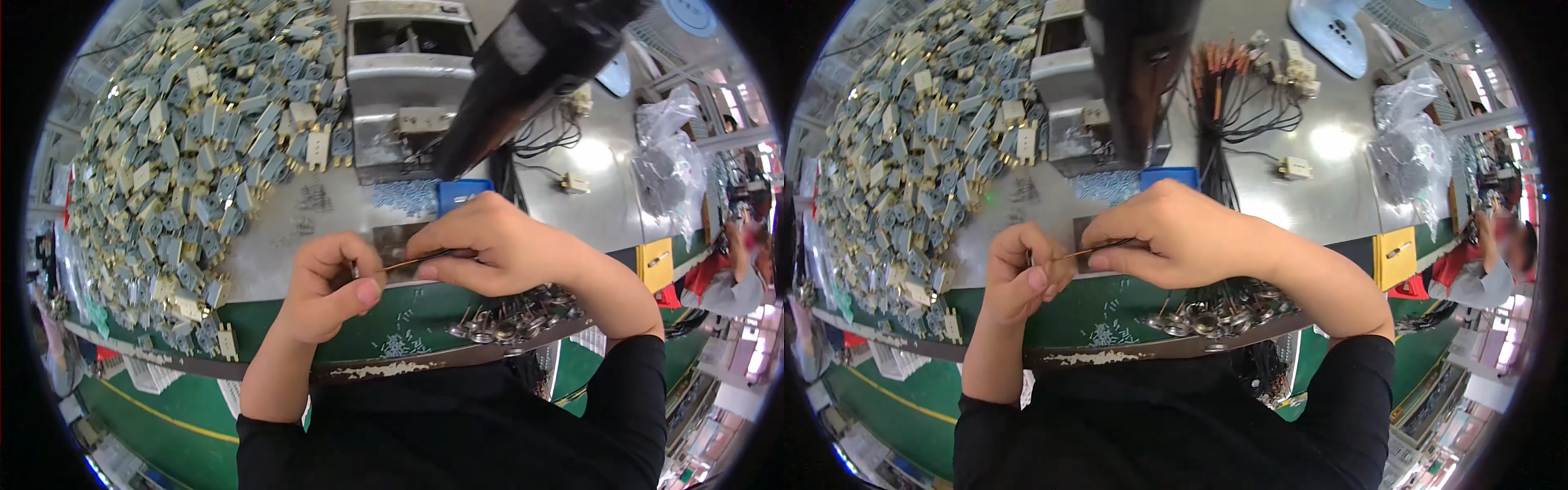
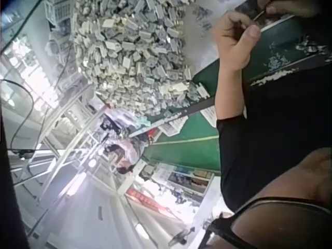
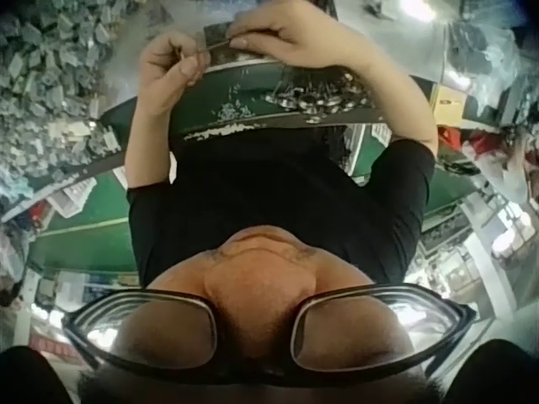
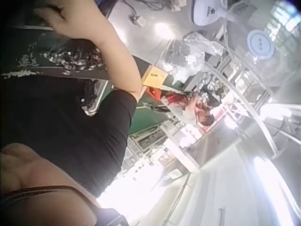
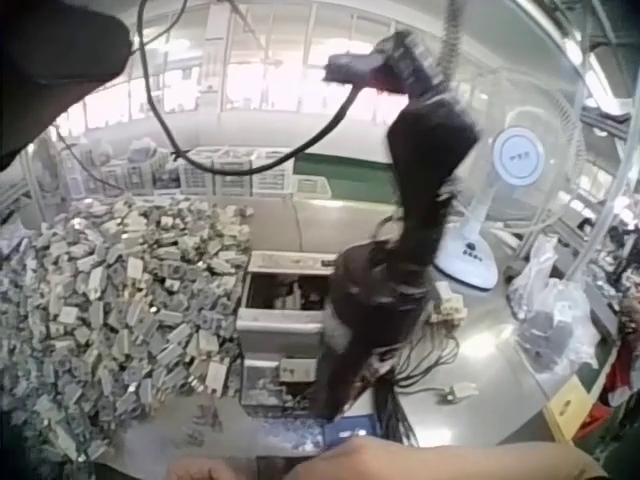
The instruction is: Assembling small electronic components by attaching wires and using an electric screwdriver to fasten them.
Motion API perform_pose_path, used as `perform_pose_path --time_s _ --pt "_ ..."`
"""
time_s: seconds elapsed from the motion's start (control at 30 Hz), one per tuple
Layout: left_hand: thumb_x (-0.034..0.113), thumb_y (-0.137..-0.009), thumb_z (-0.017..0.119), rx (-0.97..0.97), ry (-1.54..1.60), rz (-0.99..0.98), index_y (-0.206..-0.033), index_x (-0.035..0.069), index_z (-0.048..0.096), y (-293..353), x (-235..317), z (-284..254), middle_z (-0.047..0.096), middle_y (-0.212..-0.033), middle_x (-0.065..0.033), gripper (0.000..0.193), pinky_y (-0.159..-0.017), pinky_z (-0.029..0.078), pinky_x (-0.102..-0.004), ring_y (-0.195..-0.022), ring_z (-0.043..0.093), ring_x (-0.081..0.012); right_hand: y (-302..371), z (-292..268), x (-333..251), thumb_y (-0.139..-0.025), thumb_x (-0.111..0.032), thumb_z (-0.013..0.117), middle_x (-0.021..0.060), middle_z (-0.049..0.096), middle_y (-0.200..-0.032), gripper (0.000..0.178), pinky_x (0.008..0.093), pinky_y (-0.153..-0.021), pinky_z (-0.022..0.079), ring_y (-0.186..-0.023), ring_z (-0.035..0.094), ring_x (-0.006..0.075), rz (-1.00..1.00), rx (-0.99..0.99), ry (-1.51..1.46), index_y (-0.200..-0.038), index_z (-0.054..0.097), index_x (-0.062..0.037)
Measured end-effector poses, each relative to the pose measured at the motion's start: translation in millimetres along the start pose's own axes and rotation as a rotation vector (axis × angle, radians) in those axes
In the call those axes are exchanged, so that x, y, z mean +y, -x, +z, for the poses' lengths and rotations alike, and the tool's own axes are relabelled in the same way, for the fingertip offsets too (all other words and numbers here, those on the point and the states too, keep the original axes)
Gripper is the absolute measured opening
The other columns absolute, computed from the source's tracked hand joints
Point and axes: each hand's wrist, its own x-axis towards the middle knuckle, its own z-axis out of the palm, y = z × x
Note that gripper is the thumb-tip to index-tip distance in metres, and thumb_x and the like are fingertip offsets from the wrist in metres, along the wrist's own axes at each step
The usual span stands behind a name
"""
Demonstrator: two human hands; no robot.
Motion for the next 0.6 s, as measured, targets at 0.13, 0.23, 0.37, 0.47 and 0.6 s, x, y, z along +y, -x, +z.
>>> perform_pose_path --time_s 0.13,0.23,0.37,0.47,0.6 --pt "0.005 -0.091 0.080 0.005 -0.332 0.137 -0.109 -0.001 0.074 -4.6 5.2 -0.4 0.075 -0.096 -0.0098 0.020 -0.075 0.057 -0.0312 -0.083 0.071 -0.0160 0.2 5.3 1.5 -0.082 -0.004 0.080 0.0088 0.065 -0.071 0.015 0.0390 -0.055 0.048 -0.060 0.063 0.0286 -0.225 0.120 0.303 -0.097 0.076 -0.0031" --pt "0.004 -0.091 0.078 0.032 -0.930 0.306 -0.116 -0.006 0.070 -17.0 12.0 -6.8 0.076 -0.094 -0.0139 0.028 -0.080 0.060 -0.0345 -0.088 0.075 -0.0231 3.3 4.2 -3.1 -0.081 -0.005 0.081 0.0084 0.062 -0.068 0.016 0.0381 -0.054 0.047 -0.058 0.062 0.0281 -0.259 0.182 0.460 -0.096 0.076 -0.0025" --pt "0.009 -0.096 0.074 0.057 -0.640 -0.061 -0.120 -0.010 0.069 -14.9 10.0 7.8 0.078 -0.103 -0.0176 0.031 -0.086 0.061 -0.0350 -0.096 0.077 -0.0253 2.5 1.9 -4.2 -0.078 -0.004 0.082 0.0090 0.063 -0.067 0.014 0.0379 -0.054 0.047 -0.058 0.061 0.0277 -0.223 0.187 0.322 -0.091 0.077 -0.0021" --pt "0.019 -0.100 0.073 -0.046 -0.197 -0.086 -0.120 -0.013 0.066 -11.2 0.1 14.6 0.077 -0.102 -0.0212 0.039 -0.084 0.064 -0.0390 -0.093 0.078 -0.0297 3.9 -2.9 -7.5 -0.085 -0.007 0.079 0.0107 0.070 -0.074 0.007 0.0365 -0.058 0.050 -0.064 0.066 0.0273 -0.116 0.136 0.082 -0.091 0.077 -0.0019" --pt "0.026 -0.101 0.073 -0.090 -0.067 -0.097 -0.121 -0.016 0.064 -11.7 -3.8 14.9 0.076 -0.101 -0.0235 0.047 -0.082 0.065 -0.0441 -0.090 0.079 -0.0338 3.4 -4.6 -8.8 -0.091 -0.009 0.077 0.0116 0.073 -0.079 0.007 0.0349 -0.061 0.052 -0.069 0.070 0.0264 -0.027 0.113 -0.060 -0.092 0.077 -0.0016"
